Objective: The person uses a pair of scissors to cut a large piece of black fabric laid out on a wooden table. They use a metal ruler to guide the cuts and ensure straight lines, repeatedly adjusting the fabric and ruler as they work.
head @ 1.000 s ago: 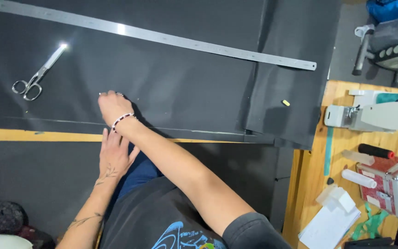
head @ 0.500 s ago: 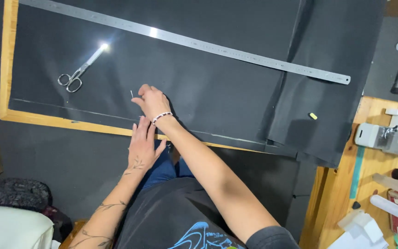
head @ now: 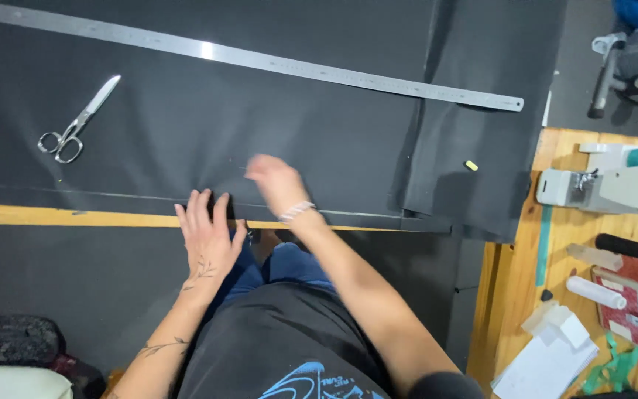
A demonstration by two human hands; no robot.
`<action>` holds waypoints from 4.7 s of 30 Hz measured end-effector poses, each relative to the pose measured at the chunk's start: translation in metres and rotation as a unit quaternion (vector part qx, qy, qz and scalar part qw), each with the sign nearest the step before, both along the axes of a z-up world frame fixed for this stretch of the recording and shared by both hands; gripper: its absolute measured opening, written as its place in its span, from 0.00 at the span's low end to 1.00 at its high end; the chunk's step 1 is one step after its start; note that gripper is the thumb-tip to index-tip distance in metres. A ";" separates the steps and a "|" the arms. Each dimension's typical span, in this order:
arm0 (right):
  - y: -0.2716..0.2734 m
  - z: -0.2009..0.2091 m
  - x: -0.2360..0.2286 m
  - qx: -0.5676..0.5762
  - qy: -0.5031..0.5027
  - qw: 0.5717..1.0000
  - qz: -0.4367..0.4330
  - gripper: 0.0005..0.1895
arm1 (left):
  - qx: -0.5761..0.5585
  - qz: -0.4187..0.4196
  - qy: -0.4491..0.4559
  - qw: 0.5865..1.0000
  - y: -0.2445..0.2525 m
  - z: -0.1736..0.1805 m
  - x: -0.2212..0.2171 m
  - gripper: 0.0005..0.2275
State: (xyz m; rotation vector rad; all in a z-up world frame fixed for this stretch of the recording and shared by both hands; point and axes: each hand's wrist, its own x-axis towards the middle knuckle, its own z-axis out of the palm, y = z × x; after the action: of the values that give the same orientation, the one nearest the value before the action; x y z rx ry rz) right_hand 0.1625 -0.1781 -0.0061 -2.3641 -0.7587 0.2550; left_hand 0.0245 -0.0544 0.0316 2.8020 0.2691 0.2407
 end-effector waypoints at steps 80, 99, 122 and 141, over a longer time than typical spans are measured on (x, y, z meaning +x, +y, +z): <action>-0.184 0.038 -0.019 0.019 0.011 0.878 -0.478 0.08 | -0.093 -0.272 0.048 0.957 0.072 0.022 0.093 0.14; -0.722 0.084 -0.049 -0.152 -0.265 0.674 -0.672 0.08 | 0.075 -0.123 -0.126 0.981 -0.020 -0.054 0.165 0.21; -0.285 0.087 0.040 0.108 -0.098 0.921 -0.360 0.07 | -0.029 0.089 -0.042 0.995 0.097 -0.045 0.113 0.24; 0.130 0.052 -0.011 -0.014 0.191 0.981 0.027 0.06 | -0.064 0.167 0.147 0.973 0.274 -0.071 0.077 0.20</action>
State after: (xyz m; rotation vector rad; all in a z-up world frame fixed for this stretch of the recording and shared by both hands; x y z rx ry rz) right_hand 0.1519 -0.0480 0.0454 -2.2262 -0.6350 0.7223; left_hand 0.1011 0.2199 -0.0398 2.6426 0.7966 -0.1172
